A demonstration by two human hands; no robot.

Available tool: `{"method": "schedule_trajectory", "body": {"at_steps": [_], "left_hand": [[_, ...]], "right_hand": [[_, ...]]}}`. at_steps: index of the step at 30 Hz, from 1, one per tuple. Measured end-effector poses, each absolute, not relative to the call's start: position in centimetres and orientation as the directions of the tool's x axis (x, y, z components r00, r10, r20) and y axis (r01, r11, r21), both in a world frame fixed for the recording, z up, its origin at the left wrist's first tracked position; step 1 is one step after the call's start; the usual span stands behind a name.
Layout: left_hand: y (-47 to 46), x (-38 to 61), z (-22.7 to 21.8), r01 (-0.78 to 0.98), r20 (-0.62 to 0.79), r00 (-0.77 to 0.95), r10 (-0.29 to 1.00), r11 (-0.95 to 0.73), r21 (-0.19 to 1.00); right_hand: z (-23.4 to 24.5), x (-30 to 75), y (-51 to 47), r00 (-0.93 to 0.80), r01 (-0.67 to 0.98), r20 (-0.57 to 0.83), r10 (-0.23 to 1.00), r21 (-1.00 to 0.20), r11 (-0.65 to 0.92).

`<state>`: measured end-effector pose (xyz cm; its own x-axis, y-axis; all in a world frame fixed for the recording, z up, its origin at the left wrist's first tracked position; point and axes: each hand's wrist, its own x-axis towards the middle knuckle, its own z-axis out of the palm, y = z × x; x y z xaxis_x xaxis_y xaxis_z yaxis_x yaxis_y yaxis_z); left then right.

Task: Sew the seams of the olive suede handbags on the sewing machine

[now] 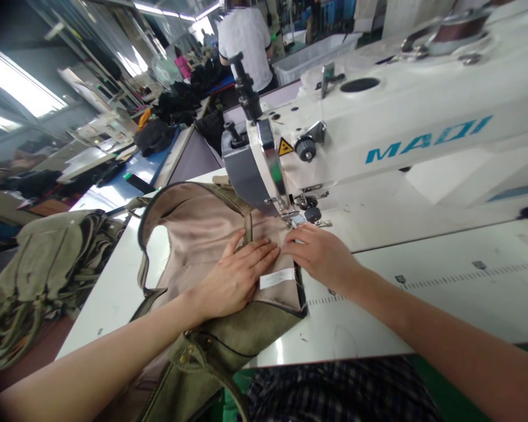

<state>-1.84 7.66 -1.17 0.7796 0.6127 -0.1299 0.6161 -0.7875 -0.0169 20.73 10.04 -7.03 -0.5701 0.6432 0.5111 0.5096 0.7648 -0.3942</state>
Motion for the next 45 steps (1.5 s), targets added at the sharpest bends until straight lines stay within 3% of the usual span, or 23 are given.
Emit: {"method": "schedule_trajectory", "body": {"at_steps": [3,8,19,34,40,43,45], "left_hand": [[7.6,-1.9,-1.3,0.605,-0.137,0.785,0.604,-0.795,-0.037],[7.8,-1.9,-1.6,0.556,-0.172,0.81,0.56,-0.828,-0.073],[8.6,-1.8,-2.5,0.496,-0.165,0.864,0.477,-0.862,0.104],[12.0,-2.3,-3.4,0.543,-0.155,0.84,0.52,-0.813,0.212],[15.0,-3.2,-4.6,0.472,-0.099,0.88,0.465,-0.834,0.285],[16.5,-3.5,-3.1,0.431,-0.137,0.902,0.41,-0.835,0.343],[16.0,-3.1,-0.4,0.508,-0.232,0.861,0.453,-0.791,0.342]], "right_hand": [[-7.1,21.5,10.3,-0.658,0.438,0.514,0.55,-0.332,0.835],[-7.1,21.7,8.9,-0.655,0.487,0.504,0.563,-0.289,0.824],[-7.5,21.1,6.1,-0.588,0.538,0.533,0.608,-0.304,0.786],[-7.9,21.9,9.9,-0.658,0.497,0.54,0.525,-0.211,0.841],[-8.2,21.6,10.2,-0.623,0.562,0.513,0.59,-0.231,0.794],[-7.8,21.6,9.5,-0.616,0.576,0.507,0.603,-0.232,0.784],[-7.7,21.6,8.4,-0.622,0.556,0.499,0.604,-0.262,0.789]]}}
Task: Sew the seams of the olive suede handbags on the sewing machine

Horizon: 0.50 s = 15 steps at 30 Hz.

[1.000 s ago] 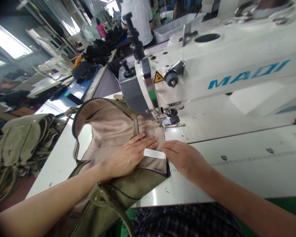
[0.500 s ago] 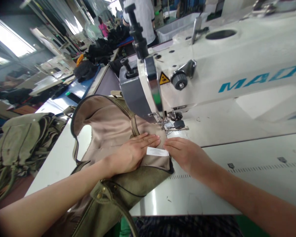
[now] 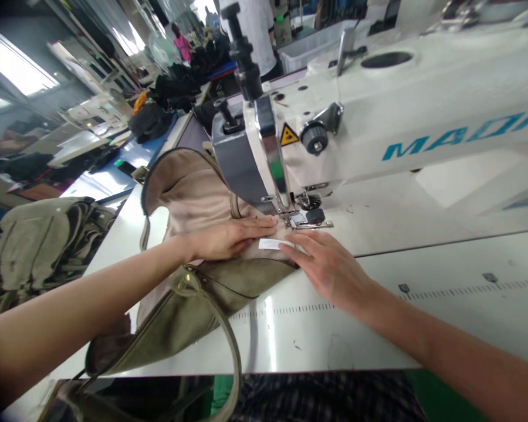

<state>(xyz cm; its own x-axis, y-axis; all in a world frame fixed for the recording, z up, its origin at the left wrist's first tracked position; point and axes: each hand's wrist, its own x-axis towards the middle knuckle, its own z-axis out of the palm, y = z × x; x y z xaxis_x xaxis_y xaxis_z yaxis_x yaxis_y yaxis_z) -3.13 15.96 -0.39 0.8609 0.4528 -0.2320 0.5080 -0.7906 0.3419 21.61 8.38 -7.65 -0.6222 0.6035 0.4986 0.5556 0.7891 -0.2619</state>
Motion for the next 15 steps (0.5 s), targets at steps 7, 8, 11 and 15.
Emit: {"method": "schedule_trajectory", "body": {"at_steps": [7,8,11,15], "left_hand": [[1.5,0.6,3.4,0.513,-0.071,0.859,0.508,-0.849,0.131],[-0.4,0.9,2.1,0.455,0.079,0.882,0.464,-0.884,0.106],[-3.6,0.8,-1.6,0.422,0.145,0.894,0.423,-0.906,0.038],[-4.5,-1.0,-2.7,0.572,-0.025,0.82,0.572,-0.819,0.049]], "right_hand": [[-6.9,21.1,3.4,-0.616,0.429,0.482,0.623,-0.458,0.778],[-6.6,21.1,3.0,-0.623,0.416,0.481,0.617,-0.465,0.782],[-5.7,21.5,1.8,-0.706,0.366,0.393,0.589,-0.51,0.778],[-5.3,22.4,0.0,-0.758,0.35,0.301,0.579,-0.56,0.751]]}}
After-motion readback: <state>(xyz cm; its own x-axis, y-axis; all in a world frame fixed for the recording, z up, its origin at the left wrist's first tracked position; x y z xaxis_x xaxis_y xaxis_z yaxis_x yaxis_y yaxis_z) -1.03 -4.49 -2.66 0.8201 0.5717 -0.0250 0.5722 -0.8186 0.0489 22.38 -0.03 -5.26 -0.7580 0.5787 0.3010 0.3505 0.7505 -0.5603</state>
